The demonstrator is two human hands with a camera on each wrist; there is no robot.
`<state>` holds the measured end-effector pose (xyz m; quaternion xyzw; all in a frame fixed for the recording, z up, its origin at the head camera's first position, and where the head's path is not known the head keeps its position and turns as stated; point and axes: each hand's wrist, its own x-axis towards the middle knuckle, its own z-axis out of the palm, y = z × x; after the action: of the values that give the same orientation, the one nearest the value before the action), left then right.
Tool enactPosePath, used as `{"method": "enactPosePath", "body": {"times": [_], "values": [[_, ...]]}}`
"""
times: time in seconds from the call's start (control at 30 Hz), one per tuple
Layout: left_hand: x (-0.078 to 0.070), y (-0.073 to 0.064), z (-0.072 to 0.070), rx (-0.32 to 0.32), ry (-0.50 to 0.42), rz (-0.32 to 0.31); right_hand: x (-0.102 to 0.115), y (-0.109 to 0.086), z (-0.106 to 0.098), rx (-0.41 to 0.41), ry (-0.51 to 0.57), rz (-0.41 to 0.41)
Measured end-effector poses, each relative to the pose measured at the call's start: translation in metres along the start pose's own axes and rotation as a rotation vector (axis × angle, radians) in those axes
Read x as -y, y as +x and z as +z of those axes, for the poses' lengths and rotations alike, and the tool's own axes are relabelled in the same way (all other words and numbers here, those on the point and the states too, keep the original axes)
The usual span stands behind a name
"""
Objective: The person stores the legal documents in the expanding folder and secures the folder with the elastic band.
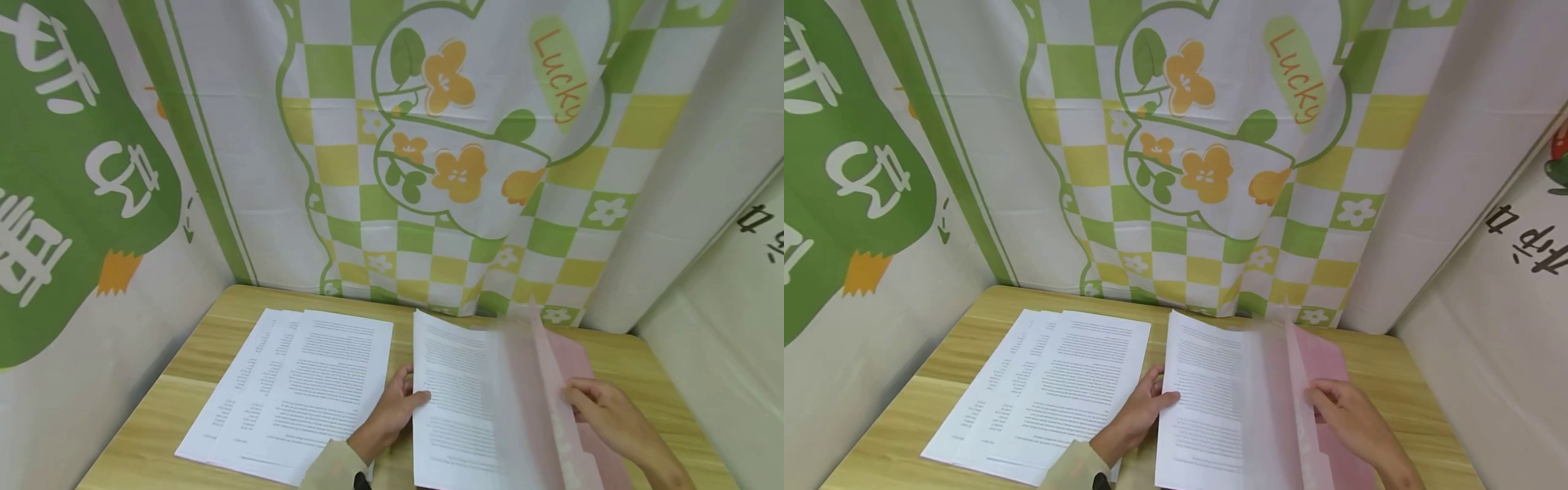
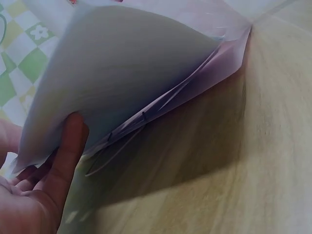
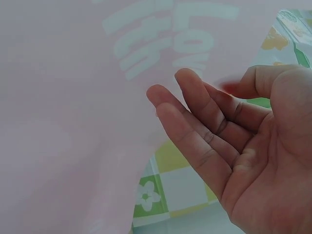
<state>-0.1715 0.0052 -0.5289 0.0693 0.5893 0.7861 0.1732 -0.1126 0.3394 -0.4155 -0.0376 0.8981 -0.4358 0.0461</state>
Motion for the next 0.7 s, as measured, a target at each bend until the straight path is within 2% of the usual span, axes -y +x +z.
{"method": "enactPosePath", "body": {"times": [0.17, 0.53, 0.7], "values": [[-0.0006, -0.0009, -0.0008, 0.016, -0.021, -0.011, 0.0014, 0.0023, 0.0011, -0.01, -0.004, -0.006], [-0.0004, 0.0029, -0.0038, 0.019, 0.024, -0.003, 0.0007, 0.006, 0.0023, -0.018, -0.002, -0.063], [0.0052, 0.0045, 0.001, 0.036, 0.0, -0.043, -0.0032, 0.0032, 0.003, 0.007, 0.005, -0.023]]}}
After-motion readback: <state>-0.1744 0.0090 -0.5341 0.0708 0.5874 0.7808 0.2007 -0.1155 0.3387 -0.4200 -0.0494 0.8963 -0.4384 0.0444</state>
